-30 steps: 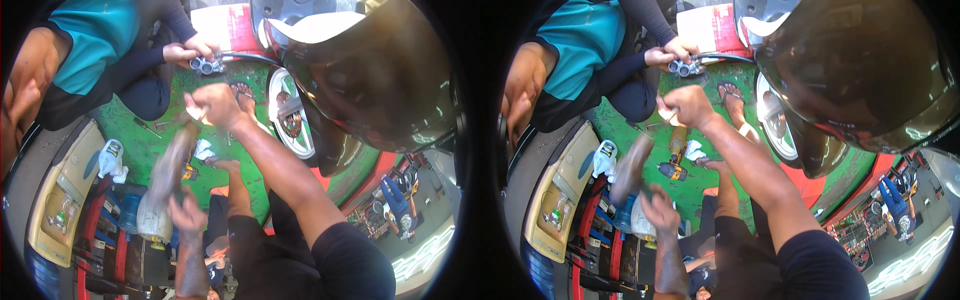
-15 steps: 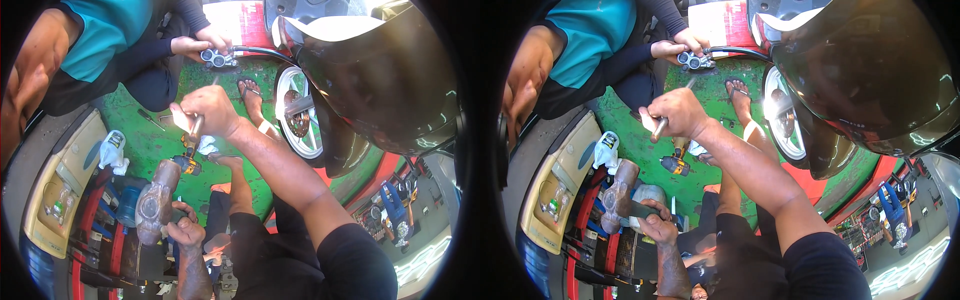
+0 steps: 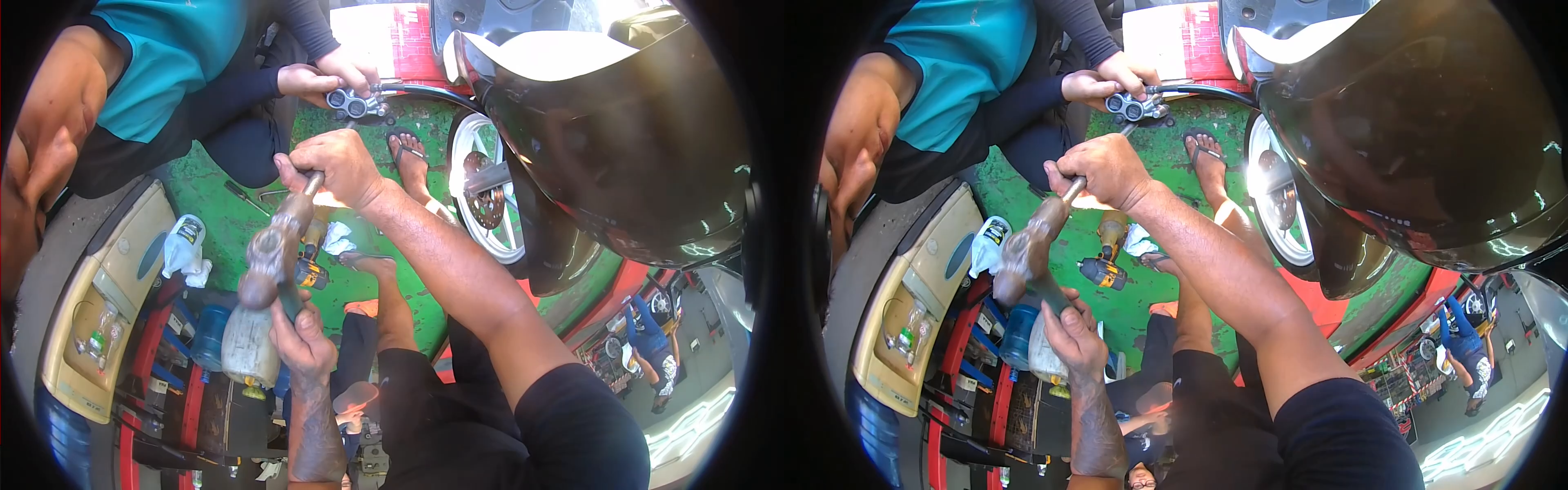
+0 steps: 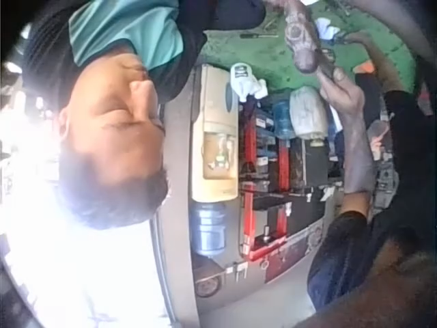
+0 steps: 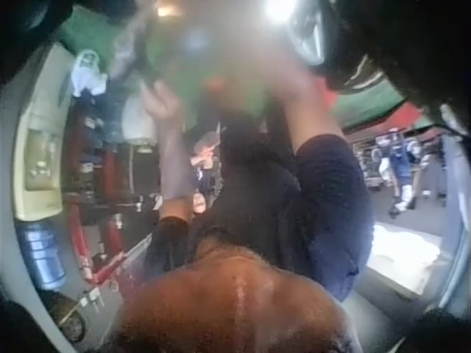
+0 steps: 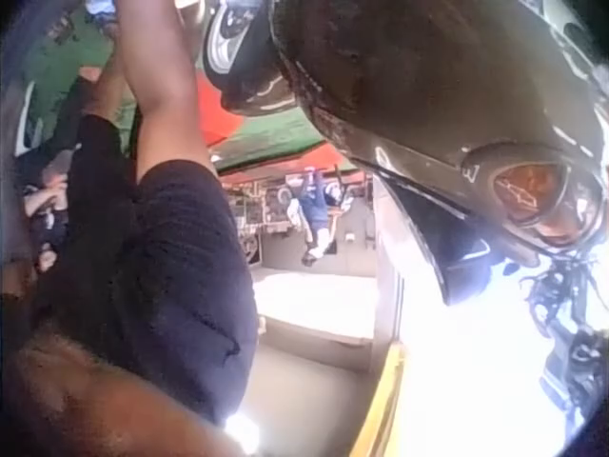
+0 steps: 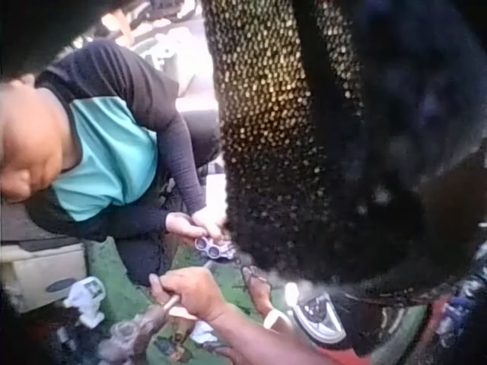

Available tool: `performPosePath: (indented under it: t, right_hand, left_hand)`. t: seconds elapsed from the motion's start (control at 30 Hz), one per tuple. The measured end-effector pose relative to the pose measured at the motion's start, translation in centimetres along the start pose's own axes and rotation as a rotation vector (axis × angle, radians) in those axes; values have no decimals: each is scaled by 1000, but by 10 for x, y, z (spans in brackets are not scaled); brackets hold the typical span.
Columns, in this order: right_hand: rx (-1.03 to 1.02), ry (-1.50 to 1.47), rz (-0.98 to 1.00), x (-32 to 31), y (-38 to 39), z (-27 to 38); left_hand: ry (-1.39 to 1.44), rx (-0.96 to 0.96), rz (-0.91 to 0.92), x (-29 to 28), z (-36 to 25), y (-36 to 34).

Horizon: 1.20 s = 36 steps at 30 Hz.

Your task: Hammering a metal punch into a motorcycle component to loosen it.

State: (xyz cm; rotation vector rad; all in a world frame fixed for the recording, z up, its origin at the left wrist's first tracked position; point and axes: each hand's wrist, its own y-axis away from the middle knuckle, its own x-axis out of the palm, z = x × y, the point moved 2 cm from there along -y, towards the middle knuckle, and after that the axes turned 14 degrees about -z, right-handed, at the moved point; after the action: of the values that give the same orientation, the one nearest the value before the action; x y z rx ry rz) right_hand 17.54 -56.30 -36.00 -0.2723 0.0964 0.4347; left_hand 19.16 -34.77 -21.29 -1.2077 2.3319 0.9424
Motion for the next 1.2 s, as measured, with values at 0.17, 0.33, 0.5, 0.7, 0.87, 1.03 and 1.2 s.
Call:
performPosePath:
  t: [0.17,0.33,0.5,0.7,0.87,1.03,1.2]
  right_hand:
    - [20,-7,-1,-1,-1,0]
    - [25,-17,5,-1,2,-4]
    - [-6,14,52,-3,19,-8]
    - [-32,62,213,-16,46,12]
    - [-39,-82,83,-19,32,40]
    - [-34,-15,88,-20,9,33]
    - [34,27,5,-19,0,18]
  left_hand:
    - [61,-36,-62,-12,-35,6]
    - [610,574,-85,-42,-74,6]
    - [-166,-47,-135,-4,-2,5]
    - [200,-56,-225,-36,21,59]
    - [28,-42,-147,-41,24,58]
    - [25,-8,-176,-25,9,48]
    - [24,26,-60,-16,-10,30]
